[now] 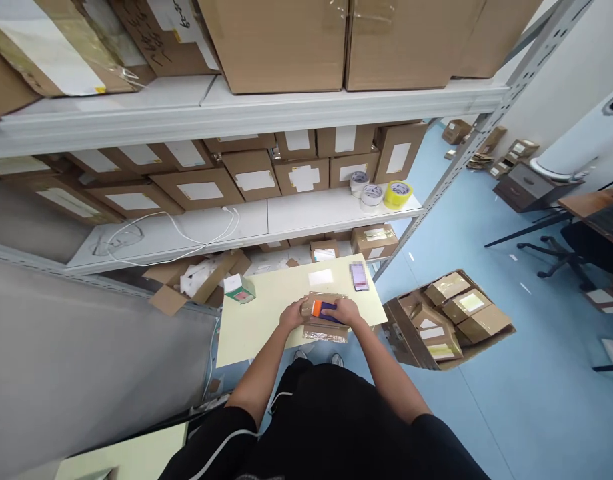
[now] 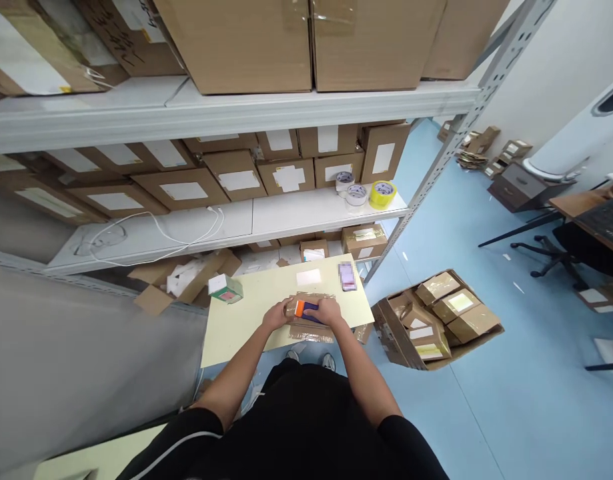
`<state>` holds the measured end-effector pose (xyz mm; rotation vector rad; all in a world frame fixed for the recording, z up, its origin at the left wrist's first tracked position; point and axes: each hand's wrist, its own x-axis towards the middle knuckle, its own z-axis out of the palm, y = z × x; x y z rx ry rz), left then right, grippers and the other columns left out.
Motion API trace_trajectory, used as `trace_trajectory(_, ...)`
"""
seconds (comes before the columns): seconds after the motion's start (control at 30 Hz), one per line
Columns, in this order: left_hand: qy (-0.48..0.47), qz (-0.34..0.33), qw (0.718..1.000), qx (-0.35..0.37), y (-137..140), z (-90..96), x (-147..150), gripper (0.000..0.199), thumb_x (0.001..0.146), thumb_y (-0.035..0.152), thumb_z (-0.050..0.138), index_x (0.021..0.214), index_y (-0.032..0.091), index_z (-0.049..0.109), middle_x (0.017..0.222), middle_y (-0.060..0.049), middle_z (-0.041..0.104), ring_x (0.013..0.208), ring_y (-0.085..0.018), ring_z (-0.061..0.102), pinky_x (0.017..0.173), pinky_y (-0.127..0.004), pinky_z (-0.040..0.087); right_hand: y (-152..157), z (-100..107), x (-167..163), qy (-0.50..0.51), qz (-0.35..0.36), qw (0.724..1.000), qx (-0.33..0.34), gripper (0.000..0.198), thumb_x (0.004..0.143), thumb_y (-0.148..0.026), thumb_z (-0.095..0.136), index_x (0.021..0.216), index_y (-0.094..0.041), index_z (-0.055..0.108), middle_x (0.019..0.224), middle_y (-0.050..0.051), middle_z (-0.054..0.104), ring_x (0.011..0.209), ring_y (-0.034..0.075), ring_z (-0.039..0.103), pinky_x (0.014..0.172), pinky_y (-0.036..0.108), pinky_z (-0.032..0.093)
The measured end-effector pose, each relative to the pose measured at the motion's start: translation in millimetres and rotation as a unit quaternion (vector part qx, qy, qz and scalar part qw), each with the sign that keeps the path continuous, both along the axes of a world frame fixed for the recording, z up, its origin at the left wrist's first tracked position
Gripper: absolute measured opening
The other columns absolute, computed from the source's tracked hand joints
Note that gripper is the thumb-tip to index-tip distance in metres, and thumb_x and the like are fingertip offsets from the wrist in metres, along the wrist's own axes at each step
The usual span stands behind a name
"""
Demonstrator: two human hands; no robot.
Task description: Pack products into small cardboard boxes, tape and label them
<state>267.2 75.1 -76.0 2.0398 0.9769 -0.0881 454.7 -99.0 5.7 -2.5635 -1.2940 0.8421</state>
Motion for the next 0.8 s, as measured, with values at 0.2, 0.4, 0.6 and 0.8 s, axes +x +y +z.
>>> trace_trajectory(0.2, -0.035, 0.041, 0.997, -0.053, -5.0, 3.8, -3.1, 0.095, 0.051, 0.034, 0.100, 0.140, 0.035, 0.064, 0.136, -0.007, 0.071, 0.127, -0.037, 0.064, 0.109, -0.042, 0.046, -35.6, 9.2, 34.4, 0.007, -0.044, 0.998, -0.046, 0.066, 0.081, -0.080, 0.070, 0.096, -0.017, 0.082, 0.103, 0.020, 0.080, 0.094, 0.033, 0.076, 0.075, 0.033, 0.052)
trace_trajectory(0.4, -0.007, 0.061, 0.995, -0.076, -5.3, -3.8, 1.2, 0.098, 0.052, 0.040, 0.101, 0.142, 0.034, 0.061, 0.127, -0.005, 0.075, 0.119, -0.033, 0.069, 0.103, -0.037, 0.049, -103.4, 12.0, 87.8, -0.018, -0.079, 0.991, -0.103, 0.067, 0.082, -0.079, 0.070, 0.095, -0.015, 0.081, 0.103, 0.023, 0.079, 0.096, 0.032, 0.075, 0.075, 0.032, 0.050)
trace_trajectory(0.6, -0.018, 0.064, 0.994, -0.084, -5.1, -6.5, 0.8, 0.105, 0.048, 0.042, 0.103, 0.144, 0.032, 0.060, 0.130, -0.006, 0.074, 0.120, -0.035, 0.067, 0.102, -0.038, 0.049, -147.5, 4.2, 116.4, -0.040, -0.104, 0.986, -0.125, 0.067, 0.081, -0.080, 0.070, 0.092, -0.015, 0.081, 0.098, 0.022, 0.079, 0.092, 0.032, 0.075, 0.074, 0.032, 0.050)
trace_trajectory(0.8, -0.007, 0.041, 0.996, -0.075, -6.0, -10.5, 3.1, 0.106, 0.055, 0.040, 0.100, 0.150, 0.032, 0.054, 0.138, -0.008, 0.070, 0.126, -0.036, 0.065, 0.107, -0.040, 0.047, -121.9, -19.3, 99.4, -0.061, -0.139, 0.978, -0.140, 0.070, 0.080, -0.075, 0.074, 0.106, -0.011, 0.081, 0.106, 0.025, 0.078, 0.098, 0.034, 0.076, 0.078, 0.033, 0.053)
